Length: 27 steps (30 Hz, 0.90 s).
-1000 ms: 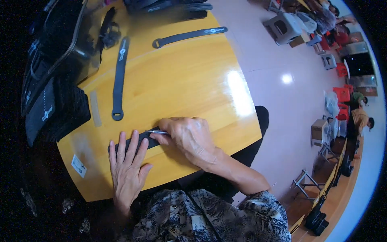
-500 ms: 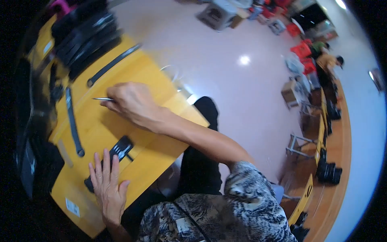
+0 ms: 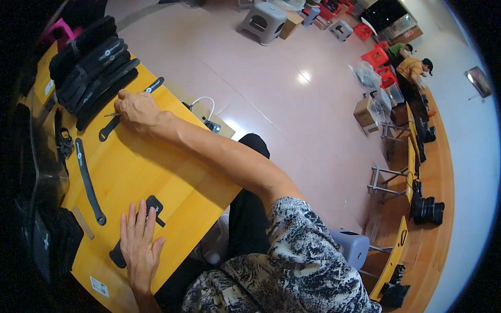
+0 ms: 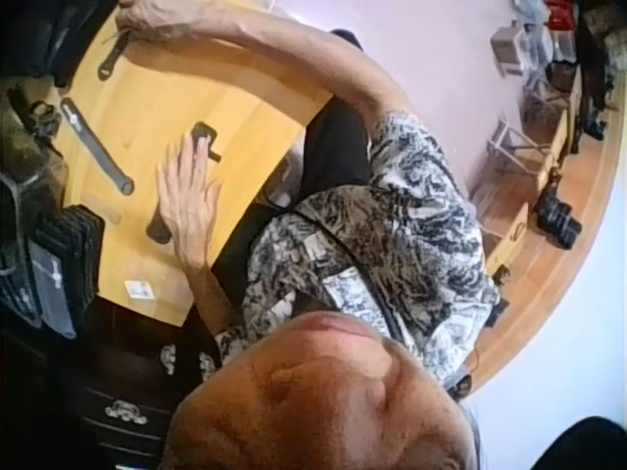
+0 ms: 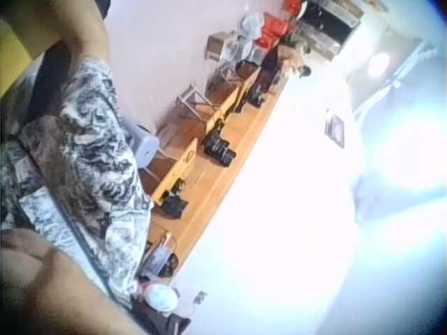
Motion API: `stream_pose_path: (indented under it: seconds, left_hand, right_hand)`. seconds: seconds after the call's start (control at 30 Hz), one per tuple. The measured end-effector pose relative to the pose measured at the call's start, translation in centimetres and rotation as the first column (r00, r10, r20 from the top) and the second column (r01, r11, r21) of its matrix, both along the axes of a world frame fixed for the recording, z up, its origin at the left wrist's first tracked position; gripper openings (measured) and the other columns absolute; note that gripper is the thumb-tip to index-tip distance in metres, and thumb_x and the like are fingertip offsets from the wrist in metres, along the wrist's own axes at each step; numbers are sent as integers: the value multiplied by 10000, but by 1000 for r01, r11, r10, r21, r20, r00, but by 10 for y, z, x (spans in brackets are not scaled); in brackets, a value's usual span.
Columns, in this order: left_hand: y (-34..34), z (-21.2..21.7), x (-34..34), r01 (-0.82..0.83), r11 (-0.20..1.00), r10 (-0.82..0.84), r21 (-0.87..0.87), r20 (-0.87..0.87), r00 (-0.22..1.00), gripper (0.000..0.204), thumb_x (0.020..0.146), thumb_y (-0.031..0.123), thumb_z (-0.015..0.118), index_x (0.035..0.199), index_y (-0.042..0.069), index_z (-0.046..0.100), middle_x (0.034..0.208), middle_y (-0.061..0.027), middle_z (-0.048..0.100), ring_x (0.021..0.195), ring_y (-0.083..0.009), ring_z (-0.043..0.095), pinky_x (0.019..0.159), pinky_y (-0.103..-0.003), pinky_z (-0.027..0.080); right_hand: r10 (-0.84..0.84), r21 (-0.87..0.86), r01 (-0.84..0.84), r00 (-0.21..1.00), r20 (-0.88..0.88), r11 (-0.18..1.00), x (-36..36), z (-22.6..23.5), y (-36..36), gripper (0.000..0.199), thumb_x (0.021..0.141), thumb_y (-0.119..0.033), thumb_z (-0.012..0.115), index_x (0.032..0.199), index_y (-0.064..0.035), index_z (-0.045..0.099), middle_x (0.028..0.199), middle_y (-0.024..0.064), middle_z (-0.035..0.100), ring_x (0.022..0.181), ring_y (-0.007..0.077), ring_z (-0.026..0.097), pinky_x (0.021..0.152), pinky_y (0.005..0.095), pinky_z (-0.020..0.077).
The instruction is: Inspecting and cleaning small black straps with a pointed tool.
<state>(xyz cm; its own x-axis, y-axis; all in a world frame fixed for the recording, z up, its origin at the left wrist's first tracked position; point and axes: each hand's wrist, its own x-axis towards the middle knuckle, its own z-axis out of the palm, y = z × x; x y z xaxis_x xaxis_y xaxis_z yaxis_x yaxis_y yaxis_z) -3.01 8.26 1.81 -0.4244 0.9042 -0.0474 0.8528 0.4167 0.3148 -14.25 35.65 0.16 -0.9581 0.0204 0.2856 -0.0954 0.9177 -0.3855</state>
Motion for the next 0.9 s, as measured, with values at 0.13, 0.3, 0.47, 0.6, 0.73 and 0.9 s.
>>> stream_pose_path:
  seconds: [0.13, 0.3, 0.47, 0.6, 0.73, 0.9]
  left_hand:
    - [5, 12, 4, -37, 997, 36, -67, -3, 999, 647, 790, 338, 609, 1374, 151, 403, 1465, -57, 325, 1340, -318, 281, 1098, -503, 191]
    - [-26, 31, 10, -109, 994, 109, 8, -9, 994, 657, 755, 331, 640, 1357, 175, 426, 1458, -46, 334, 1328, -313, 297, 1088, -508, 194]
    - [-70, 14, 7, -211, 976, 213, -49, 52, 976, 669, 773, 343, 609, 1377, 146, 399, 1461, -52, 330, 1336, -305, 287, 1099, -470, 198]
    - [-77, 2, 9, -205, 979, 205, 0, 22, 979, 634, 820, 369, 565, 1385, 142, 388, 1463, -45, 326, 1344, -292, 276, 1107, -449, 195]
    - [-71, 27, 15, -188, 981, 189, -55, 6, 982, 648, 803, 361, 596, 1372, 117, 405, 1458, -63, 332, 1346, -288, 278, 1094, -439, 222]
    - [-55, 35, 43, -590, 686, 261, 426, 613, 746, 709, 713, 157, 750, 1336, 39, 431, 1273, -158, 520, 1166, -253, 512, 944, -359, 412]
  right_hand:
    - [-6, 35, 11, 992, -125, 999, -18, -7, 4, 157, 755, -183, 641, 846, -58, 613, 889, 127, 613, 824, 308, 616, 671, 417, 492]
    - [-28, -8, 27, 997, -68, 1000, 20, 7, 28, 174, 839, -208, 602, 903, -47, 606, 814, 129, 645, 755, 293, 622, 676, 385, 471]
    - [-24, -261, 52, 993, 112, 964, 112, 63, -10, 158, 836, -169, 643, 894, -21, 636, 679, 97, 593, 609, 178, 545, 562, 307, 424]
    - [-16, -325, 94, 972, 236, 941, 157, 68, -34, 183, 812, -196, 689, 870, -28, 645, 635, 26, 558, 599, 95, 494, 530, 260, 392]
    - [94, -535, 138, 919, 383, 833, 189, 76, -59, 180, 790, -195, 710, 851, -32, 662, 640, 3, 565, 609, 73, 504, 535, 242, 400]
    - [267, -577, 50, 852, 451, 815, 200, 82, -91, 154, 787, -150, 692, 860, -21, 651, 674, 67, 608, 591, 155, 574, 555, 280, 452]
